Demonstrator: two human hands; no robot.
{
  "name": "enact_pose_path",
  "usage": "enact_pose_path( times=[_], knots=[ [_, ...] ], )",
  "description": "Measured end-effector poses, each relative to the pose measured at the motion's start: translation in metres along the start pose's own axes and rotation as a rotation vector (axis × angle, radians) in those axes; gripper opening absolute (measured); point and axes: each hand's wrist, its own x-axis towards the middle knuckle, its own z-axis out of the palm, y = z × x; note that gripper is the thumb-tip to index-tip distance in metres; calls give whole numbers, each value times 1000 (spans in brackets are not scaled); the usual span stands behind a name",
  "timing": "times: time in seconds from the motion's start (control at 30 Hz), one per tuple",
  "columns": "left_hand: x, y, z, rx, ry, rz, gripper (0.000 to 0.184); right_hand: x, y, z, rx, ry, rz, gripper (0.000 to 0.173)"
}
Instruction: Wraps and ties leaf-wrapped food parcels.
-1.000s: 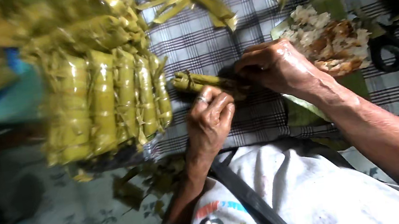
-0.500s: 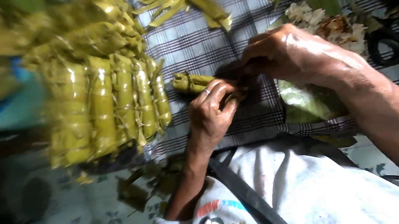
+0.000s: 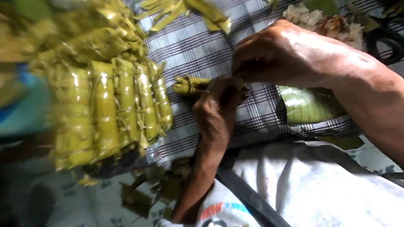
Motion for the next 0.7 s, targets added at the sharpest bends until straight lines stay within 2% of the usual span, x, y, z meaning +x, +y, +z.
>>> enact_pose_path(
  times=[0.13, 0.27, 0.33, 0.43, 0.7],
  knots=[
    [1, -2, 0, -46, 2, -22, 15, -31, -9, 9, 59, 265, -22, 7],
    [2, -1, -2, -109, -6, -28, 15, -50, 0, 51, 30, 420, 3, 17],
    [1, -1, -2, -157, -10, -42, 15, -49, 4, 69, -43, 452, -9, 23],
    [1, -1, -2, -218, 9, -58, 16, -42, 6, 84, -59, 497, -32, 22],
    [-2, -6, -1, -217, 49, -36, 18, -29, 9, 80, 60, 495, -46, 12]
  ],
)
